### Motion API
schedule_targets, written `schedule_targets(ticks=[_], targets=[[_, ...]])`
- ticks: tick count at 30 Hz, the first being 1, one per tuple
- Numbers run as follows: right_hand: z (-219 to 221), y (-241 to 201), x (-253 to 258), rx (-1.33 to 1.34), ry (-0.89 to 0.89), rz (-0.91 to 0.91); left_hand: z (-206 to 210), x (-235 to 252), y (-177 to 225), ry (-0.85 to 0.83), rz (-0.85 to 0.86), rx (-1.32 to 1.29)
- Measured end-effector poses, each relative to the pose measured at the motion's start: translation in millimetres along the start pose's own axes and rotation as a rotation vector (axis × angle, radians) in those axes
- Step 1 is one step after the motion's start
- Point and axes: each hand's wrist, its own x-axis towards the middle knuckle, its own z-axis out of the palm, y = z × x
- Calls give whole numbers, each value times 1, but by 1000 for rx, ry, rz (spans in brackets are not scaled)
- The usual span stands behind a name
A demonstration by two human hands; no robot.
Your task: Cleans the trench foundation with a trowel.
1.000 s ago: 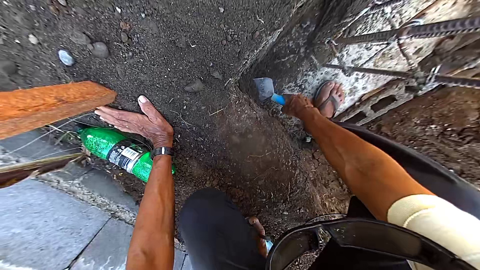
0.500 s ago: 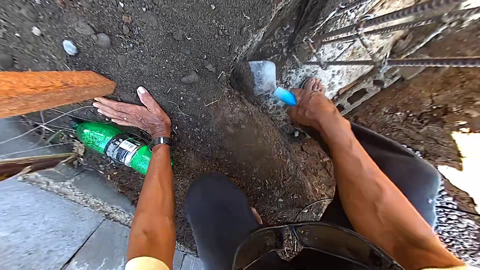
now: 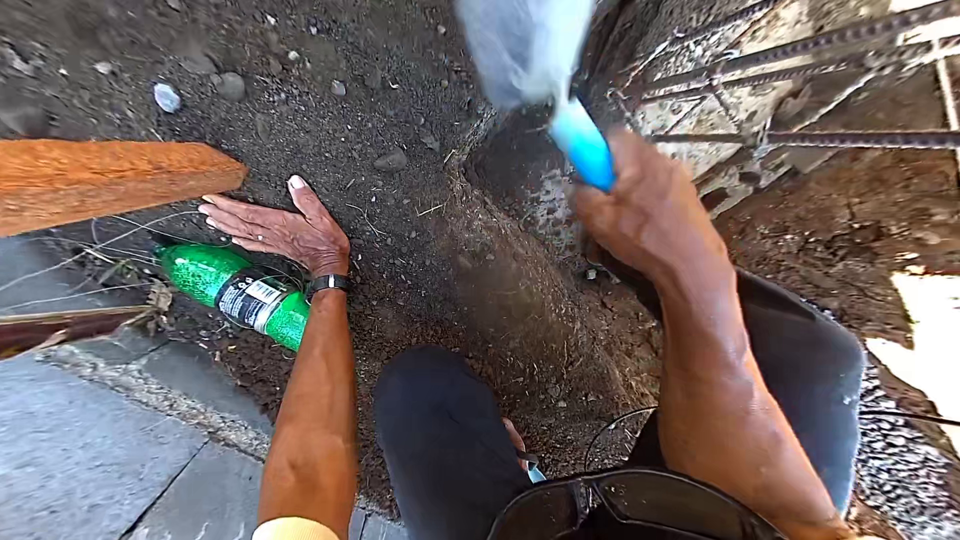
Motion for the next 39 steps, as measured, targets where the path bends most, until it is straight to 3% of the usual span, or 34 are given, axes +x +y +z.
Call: schedule_targets(ticks=[3, 6, 11, 14, 19, 25, 32, 39], targets=[[55, 86, 24, -41, -110, 280, -1, 0, 2, -3, 2, -6], [120, 132, 67, -60, -165, 440, 0, 1, 1, -6, 9, -2], [206, 148, 121, -48, -236, 464, -1, 2, 5, 2, 34, -16], [245, 138, 114, -81, -261, 435, -2, 0, 4, 27, 54, -29], [237, 140, 91, -110, -325, 413, -3, -1, 5, 19, 53, -24], [231, 136, 128, -64, -232, 462, -3, 0, 4, 30, 63, -40], [237, 142, 88, -211, -353, 364, -1, 1, 7, 33, 57, -50], [225, 101, 86, -206, -300, 363, 2, 2, 3, 45, 53, -50]])
